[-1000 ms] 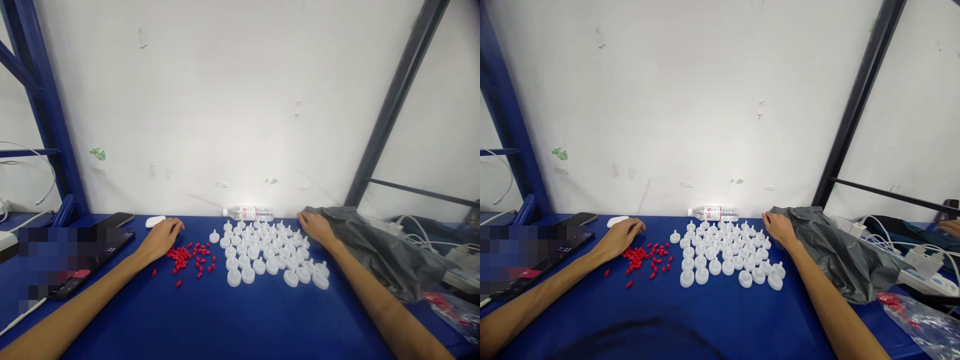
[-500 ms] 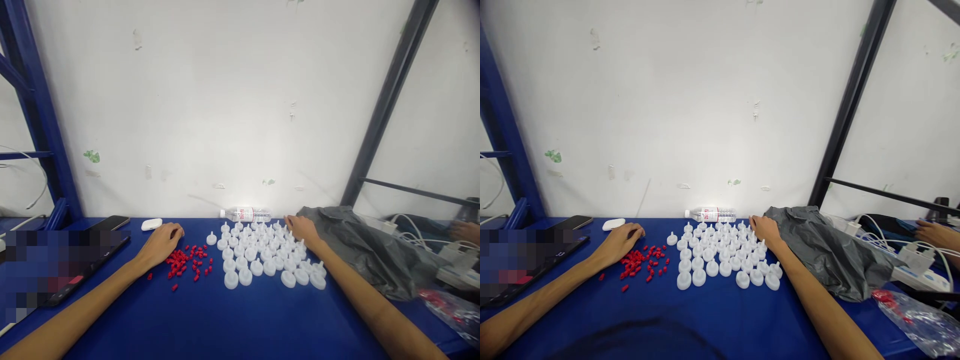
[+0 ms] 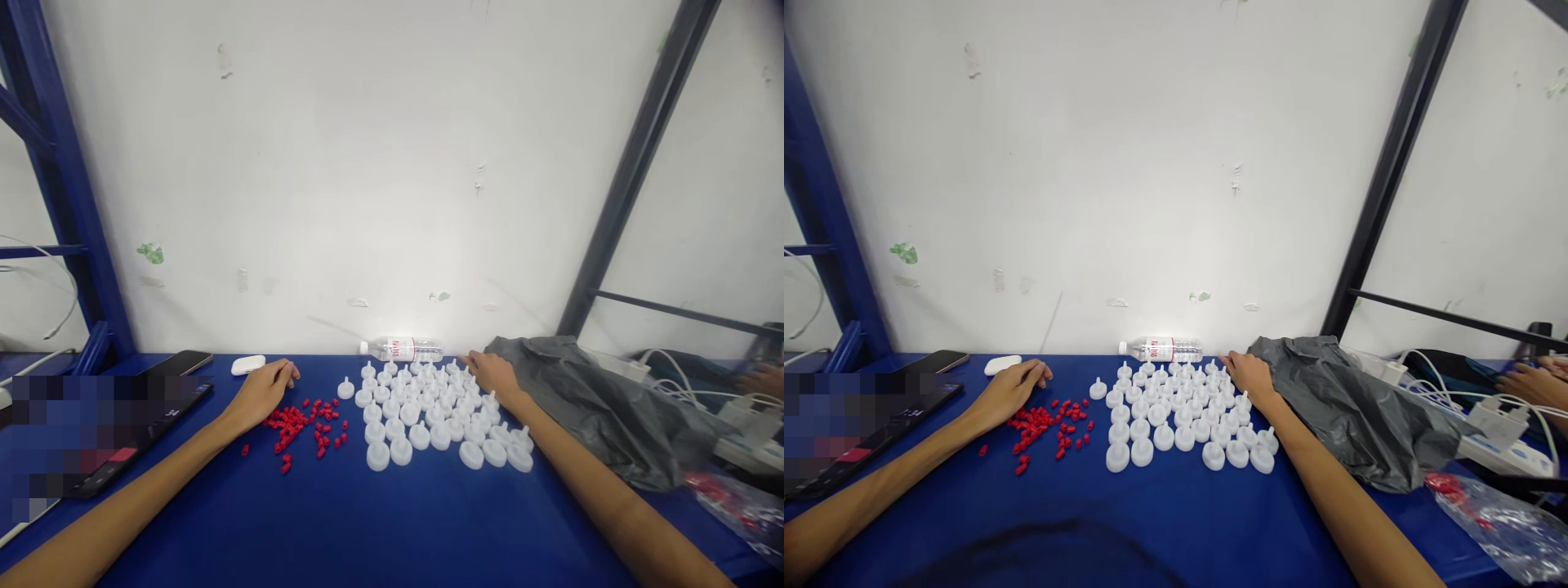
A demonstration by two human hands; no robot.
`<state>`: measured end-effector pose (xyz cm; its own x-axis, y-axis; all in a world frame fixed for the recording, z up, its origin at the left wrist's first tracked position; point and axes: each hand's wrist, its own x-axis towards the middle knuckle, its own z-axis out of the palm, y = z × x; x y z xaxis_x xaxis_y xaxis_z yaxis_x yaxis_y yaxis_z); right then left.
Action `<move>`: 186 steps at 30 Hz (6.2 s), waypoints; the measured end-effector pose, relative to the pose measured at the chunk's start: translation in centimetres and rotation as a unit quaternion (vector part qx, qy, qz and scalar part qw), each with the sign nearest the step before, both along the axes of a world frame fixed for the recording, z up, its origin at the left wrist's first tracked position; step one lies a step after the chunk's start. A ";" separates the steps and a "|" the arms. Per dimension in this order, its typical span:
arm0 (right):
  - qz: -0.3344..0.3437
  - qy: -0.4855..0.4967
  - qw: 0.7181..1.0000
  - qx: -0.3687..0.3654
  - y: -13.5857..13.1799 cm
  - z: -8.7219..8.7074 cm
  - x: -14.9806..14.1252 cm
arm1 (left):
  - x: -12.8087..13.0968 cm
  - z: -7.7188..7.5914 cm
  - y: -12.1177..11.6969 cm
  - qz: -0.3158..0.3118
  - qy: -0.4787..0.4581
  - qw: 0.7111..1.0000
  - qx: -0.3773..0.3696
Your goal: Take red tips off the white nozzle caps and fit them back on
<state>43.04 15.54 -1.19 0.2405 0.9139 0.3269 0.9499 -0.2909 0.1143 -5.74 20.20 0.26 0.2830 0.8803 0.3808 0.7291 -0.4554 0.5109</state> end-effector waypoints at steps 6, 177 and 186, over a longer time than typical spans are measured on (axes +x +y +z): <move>0.030 -0.002 1.000 -0.007 0.1 0.2 -0.2 | -0.8 -0.5 0.7 -0.012 0.024 1.000 0.008; 0.012 0.077 0.994 -0.070 0.0 -0.3 2.3 | -1.1 0.7 0.0 -0.001 0.198 0.980 -0.026; 0.011 0.080 0.994 -0.068 0.1 -0.5 2.5 | -1.3 0.5 0.0 0.002 0.186 0.982 -0.026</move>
<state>45.51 15.66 -1.67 0.2592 0.9526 0.1595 0.9650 -0.2622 -0.0024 -7.06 20.18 0.75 0.3902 0.8971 0.2071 0.8716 -0.4324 0.2309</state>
